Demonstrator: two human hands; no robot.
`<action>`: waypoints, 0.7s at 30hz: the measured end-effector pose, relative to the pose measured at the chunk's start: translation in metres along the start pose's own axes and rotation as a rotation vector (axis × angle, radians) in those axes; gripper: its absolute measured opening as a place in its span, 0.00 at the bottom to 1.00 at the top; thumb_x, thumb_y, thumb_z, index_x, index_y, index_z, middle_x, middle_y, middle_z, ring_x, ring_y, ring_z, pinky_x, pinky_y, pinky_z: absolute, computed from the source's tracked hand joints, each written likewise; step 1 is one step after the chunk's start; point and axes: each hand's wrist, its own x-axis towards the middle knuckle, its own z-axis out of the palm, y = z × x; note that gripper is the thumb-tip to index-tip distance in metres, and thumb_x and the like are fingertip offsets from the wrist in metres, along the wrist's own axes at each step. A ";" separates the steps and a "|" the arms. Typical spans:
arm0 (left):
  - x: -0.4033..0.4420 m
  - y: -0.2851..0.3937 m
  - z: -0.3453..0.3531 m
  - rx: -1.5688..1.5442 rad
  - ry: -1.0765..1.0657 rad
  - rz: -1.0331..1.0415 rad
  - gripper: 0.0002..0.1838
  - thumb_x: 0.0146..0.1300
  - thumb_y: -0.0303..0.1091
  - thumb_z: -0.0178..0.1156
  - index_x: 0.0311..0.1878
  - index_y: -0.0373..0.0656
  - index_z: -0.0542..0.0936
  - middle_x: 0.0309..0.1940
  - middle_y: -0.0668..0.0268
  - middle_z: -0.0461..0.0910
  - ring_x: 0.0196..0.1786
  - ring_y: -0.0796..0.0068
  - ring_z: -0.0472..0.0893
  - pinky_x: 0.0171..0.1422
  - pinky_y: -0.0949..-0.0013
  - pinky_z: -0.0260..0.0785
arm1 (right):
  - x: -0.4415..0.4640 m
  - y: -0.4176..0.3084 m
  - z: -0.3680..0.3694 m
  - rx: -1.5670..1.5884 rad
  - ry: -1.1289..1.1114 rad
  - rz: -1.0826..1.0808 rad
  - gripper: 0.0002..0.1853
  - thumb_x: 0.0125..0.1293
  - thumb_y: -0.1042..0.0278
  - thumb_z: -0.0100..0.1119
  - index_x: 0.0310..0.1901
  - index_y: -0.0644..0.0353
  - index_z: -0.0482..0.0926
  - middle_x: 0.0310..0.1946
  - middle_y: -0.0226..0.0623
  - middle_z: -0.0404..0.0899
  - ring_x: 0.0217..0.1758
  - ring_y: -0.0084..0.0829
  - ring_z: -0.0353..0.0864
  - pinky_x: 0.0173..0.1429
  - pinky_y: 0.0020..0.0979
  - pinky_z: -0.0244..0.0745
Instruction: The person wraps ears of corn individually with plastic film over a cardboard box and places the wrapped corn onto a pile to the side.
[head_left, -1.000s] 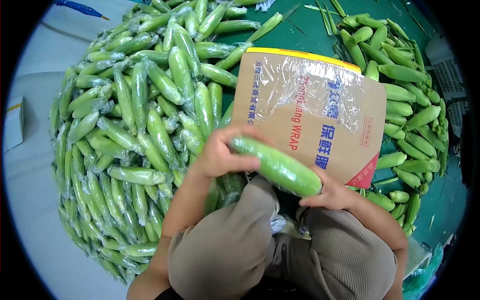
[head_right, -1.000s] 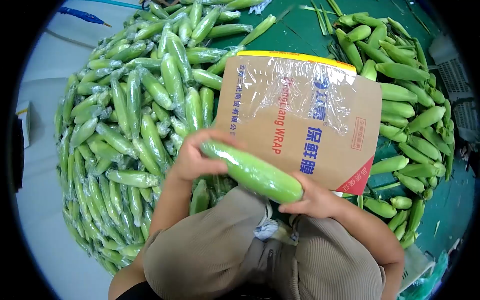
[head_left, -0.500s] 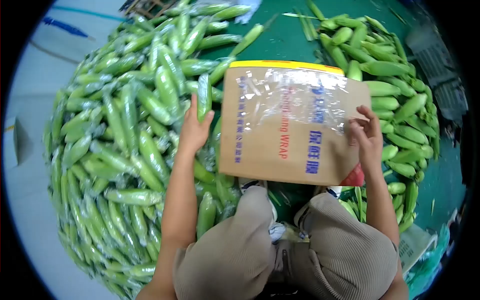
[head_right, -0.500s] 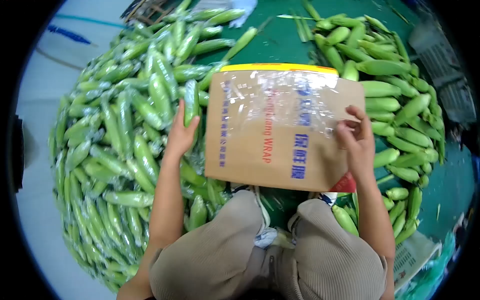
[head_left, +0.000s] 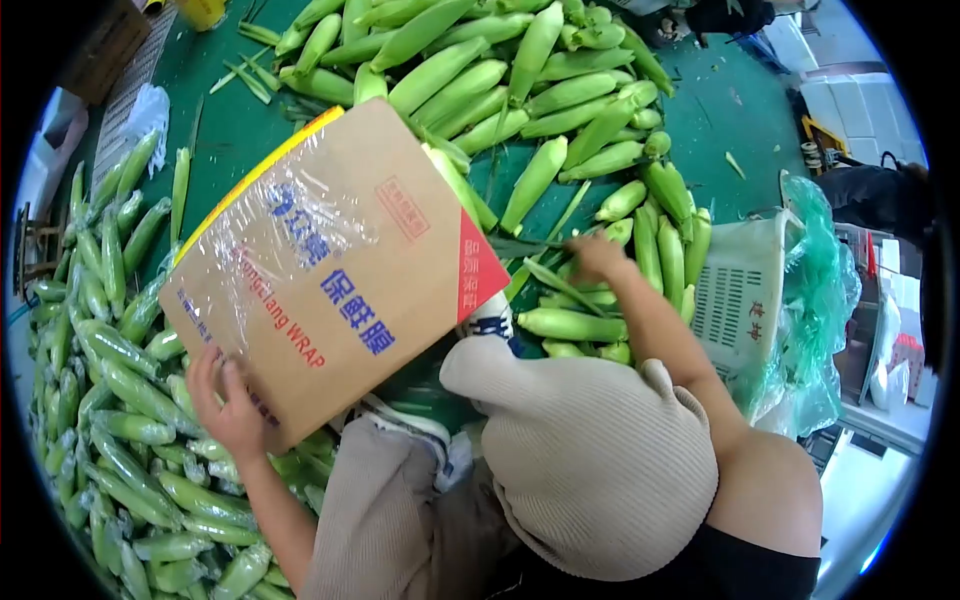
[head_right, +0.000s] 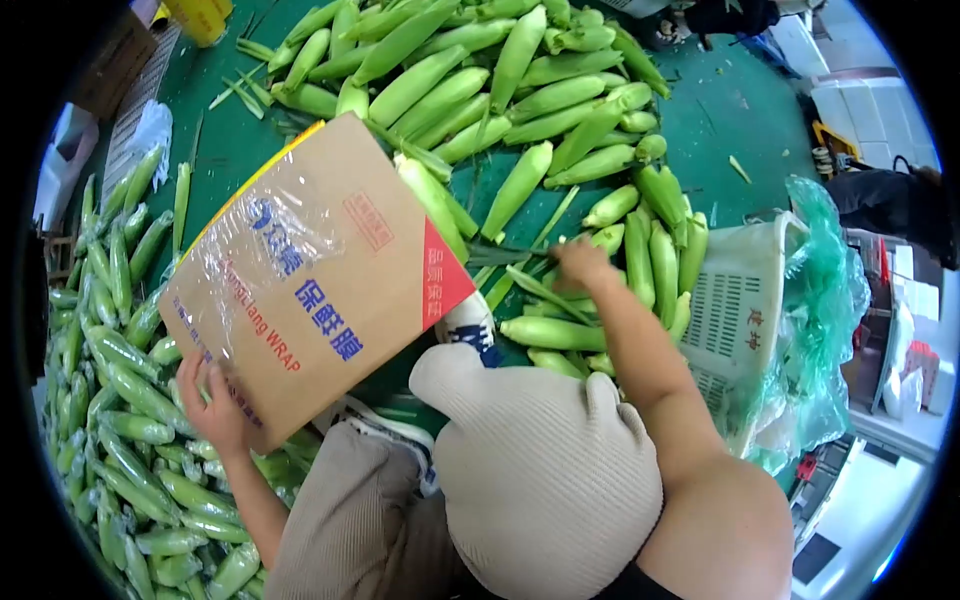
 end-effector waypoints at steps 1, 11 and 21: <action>-0.001 0.009 0.002 -0.012 -0.088 0.032 0.13 0.72 0.25 0.63 0.57 0.37 0.84 0.61 0.55 0.82 0.63 0.57 0.81 0.72 0.60 0.70 | 0.012 0.028 0.024 -0.017 0.168 0.006 0.32 0.66 0.58 0.69 0.72 0.47 0.74 0.68 0.38 0.78 0.72 0.47 0.76 0.68 0.53 0.78; 0.022 0.037 0.022 0.190 -0.132 0.215 0.24 0.67 0.36 0.69 0.66 0.49 0.84 0.71 0.53 0.77 0.74 0.51 0.75 0.80 0.47 0.62 | -0.018 0.136 0.005 0.226 0.545 -0.541 0.24 0.55 0.69 0.71 0.54 0.58 0.79 0.49 0.46 0.81 0.57 0.52 0.79 0.60 0.50 0.75; 0.008 0.024 -0.002 0.483 -0.517 0.125 0.34 0.63 0.59 0.71 0.74 0.72 0.80 0.88 0.53 0.50 0.88 0.39 0.49 0.88 0.36 0.39 | 0.012 0.089 0.067 0.232 0.423 -0.081 0.37 0.51 0.73 0.69 0.67 0.56 0.75 0.62 0.49 0.77 0.64 0.57 0.77 0.65 0.51 0.77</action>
